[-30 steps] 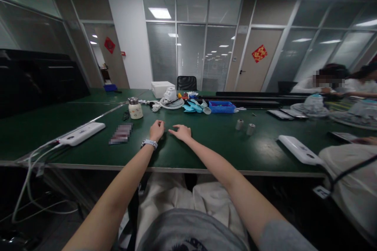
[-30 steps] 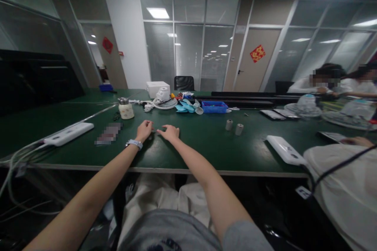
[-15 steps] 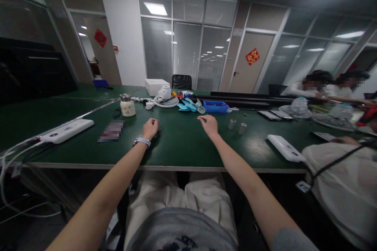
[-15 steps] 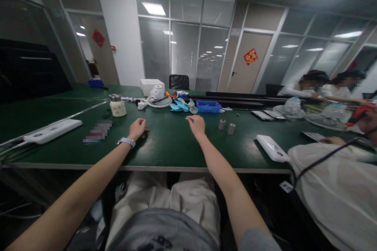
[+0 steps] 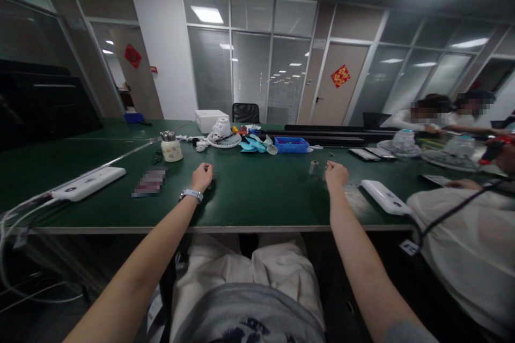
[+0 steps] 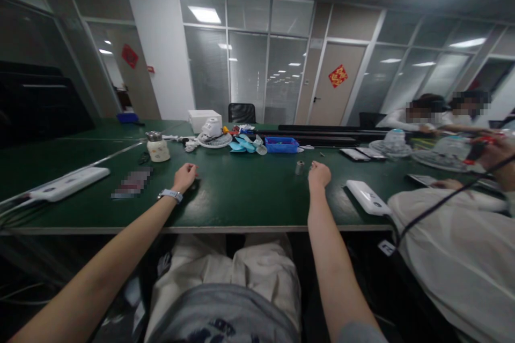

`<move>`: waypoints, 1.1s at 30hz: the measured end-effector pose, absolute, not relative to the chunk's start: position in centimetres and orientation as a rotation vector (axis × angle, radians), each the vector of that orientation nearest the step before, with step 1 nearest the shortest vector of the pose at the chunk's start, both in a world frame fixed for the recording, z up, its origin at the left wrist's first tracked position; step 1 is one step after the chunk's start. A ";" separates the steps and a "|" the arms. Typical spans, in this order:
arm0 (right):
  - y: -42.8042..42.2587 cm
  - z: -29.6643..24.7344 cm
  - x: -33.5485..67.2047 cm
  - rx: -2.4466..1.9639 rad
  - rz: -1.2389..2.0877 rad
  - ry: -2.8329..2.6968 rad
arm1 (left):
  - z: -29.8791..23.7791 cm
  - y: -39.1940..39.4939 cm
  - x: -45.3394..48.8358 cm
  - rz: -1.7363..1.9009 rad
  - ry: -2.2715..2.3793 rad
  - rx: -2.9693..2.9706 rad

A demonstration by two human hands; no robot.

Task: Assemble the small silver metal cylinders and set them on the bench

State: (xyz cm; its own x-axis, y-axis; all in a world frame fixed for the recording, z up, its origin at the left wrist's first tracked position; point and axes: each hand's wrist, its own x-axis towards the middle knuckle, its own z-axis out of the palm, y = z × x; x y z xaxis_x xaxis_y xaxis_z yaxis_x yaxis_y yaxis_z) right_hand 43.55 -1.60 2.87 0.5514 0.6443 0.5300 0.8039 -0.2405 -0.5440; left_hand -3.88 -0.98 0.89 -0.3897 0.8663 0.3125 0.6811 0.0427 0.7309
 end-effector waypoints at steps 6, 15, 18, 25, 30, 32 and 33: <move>-1.7 2.9 43.7 -1.987 -0.208 -1.164 | 0.9 -1.0 -3.9 1.273 2.081 1.597; -0.4 2.7 40.3 -1.615 -0.522 -1.403 | 1.1 -1.3 -3.7 1.268 2.079 1.602; 1.0 2.1 38.6 -1.611 -0.464 -1.567 | 1.1 -1.3 -3.7 1.256 2.090 1.597; 2.5 0.4 38.2 -1.749 -0.210 -1.352 | 0.7 -1.0 -3.8 1.243 2.092 1.639; 2.1 0.3 38.6 -1.879 0.021 -1.189 | 0.8 -1.1 -3.8 1.221 2.108 1.645; 2.1 0.4 38.2 -1.894 0.064 -1.198 | 0.9 -1.1 -3.7 1.212 2.093 1.649; 2.2 0.4 37.6 -1.873 0.084 -1.226 | 0.9 -1.1 -3.5 1.213 2.074 1.657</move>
State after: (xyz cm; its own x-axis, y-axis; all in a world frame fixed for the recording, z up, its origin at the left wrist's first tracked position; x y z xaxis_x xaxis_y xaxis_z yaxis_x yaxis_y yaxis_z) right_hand 37.57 2.17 0.41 0.5121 0.7711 0.3784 0.7125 -0.1353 -0.6885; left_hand -3.51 -1.07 0.89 -0.3389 0.8886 0.3089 0.7049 0.0224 0.7089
